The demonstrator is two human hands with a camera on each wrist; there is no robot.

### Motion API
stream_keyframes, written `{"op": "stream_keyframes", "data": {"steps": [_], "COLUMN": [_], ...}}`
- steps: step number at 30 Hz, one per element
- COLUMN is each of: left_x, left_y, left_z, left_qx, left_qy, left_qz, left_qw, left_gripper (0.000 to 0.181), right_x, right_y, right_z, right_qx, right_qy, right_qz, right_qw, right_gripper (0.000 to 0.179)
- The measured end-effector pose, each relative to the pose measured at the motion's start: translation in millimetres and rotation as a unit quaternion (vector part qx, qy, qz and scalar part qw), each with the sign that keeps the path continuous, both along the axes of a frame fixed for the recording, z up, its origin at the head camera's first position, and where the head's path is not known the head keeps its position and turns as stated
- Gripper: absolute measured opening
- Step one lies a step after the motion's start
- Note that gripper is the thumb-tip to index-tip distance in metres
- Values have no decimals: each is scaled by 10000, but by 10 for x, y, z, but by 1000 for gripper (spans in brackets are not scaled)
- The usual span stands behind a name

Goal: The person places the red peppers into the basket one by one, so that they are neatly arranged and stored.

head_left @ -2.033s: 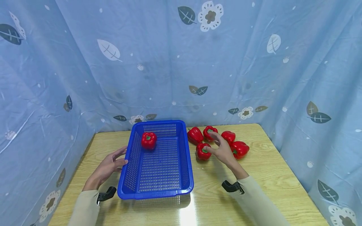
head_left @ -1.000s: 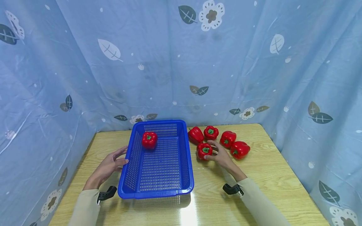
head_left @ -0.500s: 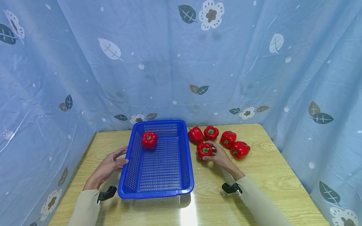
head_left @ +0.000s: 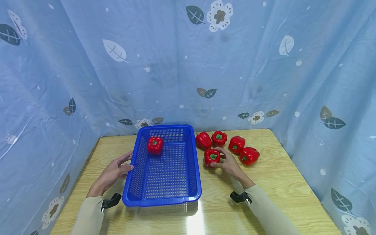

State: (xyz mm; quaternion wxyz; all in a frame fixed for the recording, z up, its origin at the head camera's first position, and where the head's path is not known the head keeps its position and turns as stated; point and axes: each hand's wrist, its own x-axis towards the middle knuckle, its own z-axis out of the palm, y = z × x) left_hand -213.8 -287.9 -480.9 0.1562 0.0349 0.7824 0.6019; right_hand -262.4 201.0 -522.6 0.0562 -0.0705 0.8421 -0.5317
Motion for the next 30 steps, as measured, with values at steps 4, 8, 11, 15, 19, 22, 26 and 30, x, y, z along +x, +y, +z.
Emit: {"op": "stream_keyframes", "data": {"steps": [4, 8, 11, 15, 19, 22, 26, 30], "left_x": [-2, -1, 0, 0, -6, -16, -23, -24], "left_y": [5, 10, 12, 11, 7, 0, -6, 1], "left_z": [5, 14, 21, 23, 16, 11, 12, 21], "left_qx": [6, -1, -3, -25, -48, -76, -137, -180], "left_qy": [-20, -31, -33, -40, -51, -57, -88, -105], "left_qz": [-1, 11, 18, 35, 46, 46, 81, 98], "left_qw": [10000, 10000, 10000, 10000, 10000, 9999, 9998, 9997], "left_gripper": [75, 75, 75, 75, 76, 76, 76, 77], "right_x": [-9, 7, 25, 52, 82, 101, 116, 122], "right_y": [19, 26, 28, 21, -6, -37, -87, -152], "right_z": [89, 234, 331, 457, 613, 734, 882, 1011], "right_qx": [192, 260, 229, 164, 89, 1, -161, -224], "right_qy": [132, 179, 230, 312, 442, 609, 701, 709], "right_qz": [-25, -98, -110, -72, -30, 81, 243, 285], "right_qw": [9997, 9995, 9994, 9994, 9990, 9981, 9971, 9968], "right_gripper": [70, 72, 74, 75, 75, 76, 75, 73]}}
